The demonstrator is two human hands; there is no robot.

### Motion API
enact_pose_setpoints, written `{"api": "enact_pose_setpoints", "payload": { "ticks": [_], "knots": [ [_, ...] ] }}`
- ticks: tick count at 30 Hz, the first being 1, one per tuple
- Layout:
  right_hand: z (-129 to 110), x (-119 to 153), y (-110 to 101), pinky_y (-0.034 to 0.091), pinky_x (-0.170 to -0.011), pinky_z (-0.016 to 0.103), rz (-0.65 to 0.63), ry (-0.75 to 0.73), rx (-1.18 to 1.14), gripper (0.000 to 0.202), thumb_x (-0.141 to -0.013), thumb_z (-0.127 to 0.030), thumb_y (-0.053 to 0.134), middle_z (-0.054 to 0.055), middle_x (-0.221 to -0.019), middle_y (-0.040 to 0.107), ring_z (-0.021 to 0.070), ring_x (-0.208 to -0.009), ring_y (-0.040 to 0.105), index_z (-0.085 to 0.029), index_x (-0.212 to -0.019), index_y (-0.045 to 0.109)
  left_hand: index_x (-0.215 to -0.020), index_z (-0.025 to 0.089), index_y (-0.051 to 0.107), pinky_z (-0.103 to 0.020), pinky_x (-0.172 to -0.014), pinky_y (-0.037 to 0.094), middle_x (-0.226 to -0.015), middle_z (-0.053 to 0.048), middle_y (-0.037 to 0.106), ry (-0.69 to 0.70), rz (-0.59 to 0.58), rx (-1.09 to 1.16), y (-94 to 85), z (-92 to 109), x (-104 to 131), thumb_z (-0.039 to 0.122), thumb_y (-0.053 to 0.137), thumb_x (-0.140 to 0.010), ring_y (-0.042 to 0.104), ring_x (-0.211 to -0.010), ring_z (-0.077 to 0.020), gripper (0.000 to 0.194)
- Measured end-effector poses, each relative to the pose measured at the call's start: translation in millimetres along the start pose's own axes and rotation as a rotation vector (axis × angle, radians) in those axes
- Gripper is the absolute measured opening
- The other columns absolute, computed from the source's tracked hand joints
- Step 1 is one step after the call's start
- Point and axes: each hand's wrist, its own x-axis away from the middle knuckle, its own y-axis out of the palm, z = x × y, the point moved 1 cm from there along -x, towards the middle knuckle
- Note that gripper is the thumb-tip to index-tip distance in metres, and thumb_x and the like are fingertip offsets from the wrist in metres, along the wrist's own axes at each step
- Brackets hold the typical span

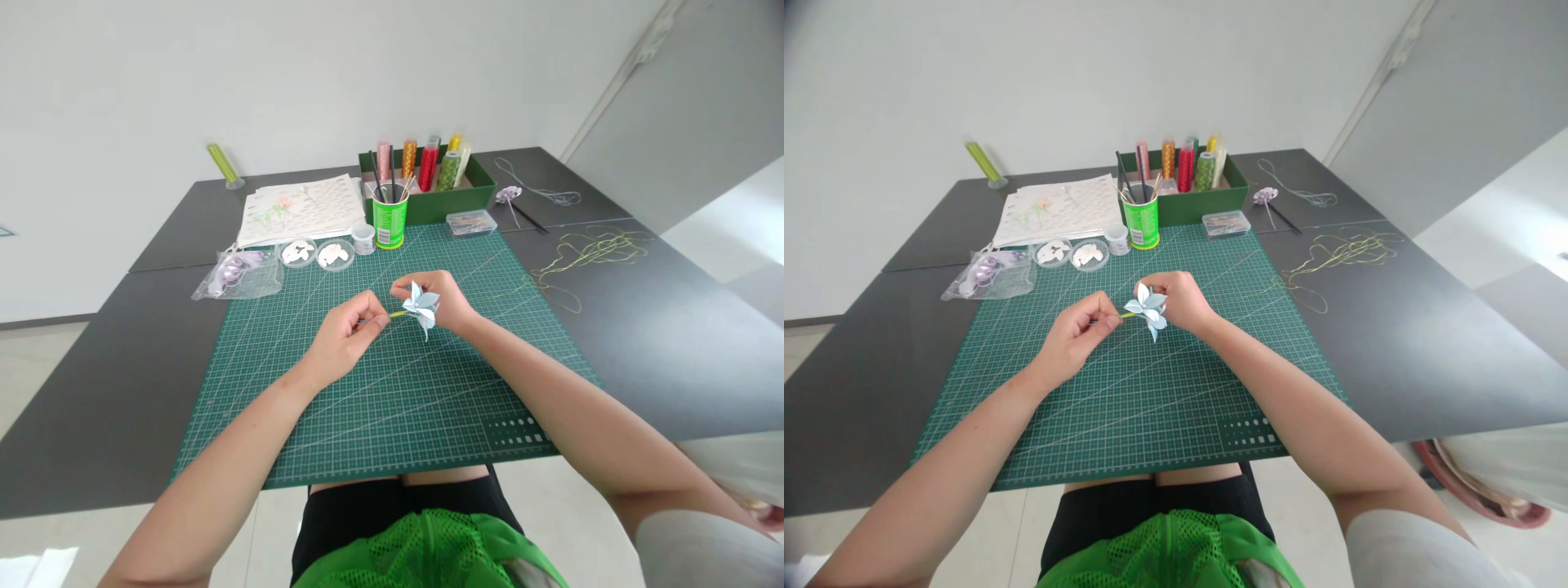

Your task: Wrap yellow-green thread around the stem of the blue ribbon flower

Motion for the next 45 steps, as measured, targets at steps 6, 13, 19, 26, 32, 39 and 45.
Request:
{"api": "enact_pose_setpoints", "payload": {
  "ticks": [6,13,19,26,32,39,45],
  "knots": [
    [-2,3,7,0.028,-0.059,0.027,-0.033,0.022,0.081,0.029,-0.087,-0.034,0.063,-0.003,-0.057,0.045,0.0101,-0.059,0.036,-0.015,-0.065,0.064,-0.075,0.021,0.051,-0.027,-0.053,0.028,-0.059,0.005,0.04,0.048,0.199,0.022,-9.8,-10,-7,0.031,0.056,-0.095,0.034,-0.054,-0.0122,0.023],
    [-12,8,10,0.031,-0.058,0.026,-0.108,-0.056,0.06,0.025,-0.091,-0.034,0.059,-0.005,-0.055,0.044,0.0084,-0.053,0.034,-0.016,-0.082,0.074,-0.075,0.021,0.052,-0.028,-0.057,0.031,-0.063,0.004,0.044,0.076,0.367,0.003,-19.0,-23,-11,0.031,0.058,-0.094,0.036,-0.056,-0.0123,0.022],
    [-15,11,12,0.038,-0.057,0.025,-0.122,-0.087,0.009,0.028,-0.092,-0.036,0.059,0.0,-0.063,0.061,0.009,-0.054,0.045,-0.015,-0.088,0.078,-0.077,0.021,0.053,-0.028,-0.057,0.031,-0.061,0.005,0.041,0.066,0.45,-0.053,-24.8,-27,-13,0.031,0.058,-0.094,0.034,-0.055,-0.0128,0.021],
    [-23,13,13,0.037,-0.057,0.024,-0.148,-0.136,-0.03,0.026,-0.092,-0.033,0.06,-0.001,-0.064,0.062,0.0086,-0.056,0.046,-0.014,-0.085,0.077,-0.077,0.022,0.051,-0.028,-0.055,0.03,-0.06,0.005,0.038,-0.008,0.477,-0.097,-27.5,-28,-14,0.036,0.057,-0.094,0.032,-0.054,-0.0132,0.023],
    [-27,16,14,0.04,-0.061,0.024,-0.176,-0.127,-0.055,0.023,-0.092,-0.03,0.061,0.001,-0.071,0.068,0.0101,-0.063,0.054,-0.015,-0.087,0.078,-0.077,0.021,0.052,-0.028,-0.057,0.032,-0.062,0.004,0.042,0.016,0.49,-0.144,-27.7,-30,-14,0.03,0.056,-0.095,0.036,-0.056,-0.0129,0.02],
    [-37,18,7,0.039,-0.058,0.023,-0.13,-0.161,-0.034,0.025,-0.092,-0.032,0.061,0.001,-0.067,0.065,0.0098,-0.06,0.051,-0.015,-0.087,0.079,-0.078,0.02,0.053,-0.027,-0.06,0.034,-0.066,0.004,0.05,-0.025,0.496,-0.258,-29.8,-34,-16,0.025,0.055,-0.093,0.044,-0.06,-0.0128,0.016],
    [-42,19,0,0.032,-0.051,0.022,-0.061,-0.182,-0.006,0.026,-0.091,-0.034,0.062,-0.002,-0.058,0.056,0.0077,-0.052,0.039,-0.015,-0.086,0.079,-0.076,0.02,0.052,-0.027,-0.06,0.033,-0.065,0.004,0.052,-0.112,0.422,-0.4,-27.0,-34,-17,0.026,0.053,-0.092,0.047,-0.06,-0.0134,0.017]
  ]
}}
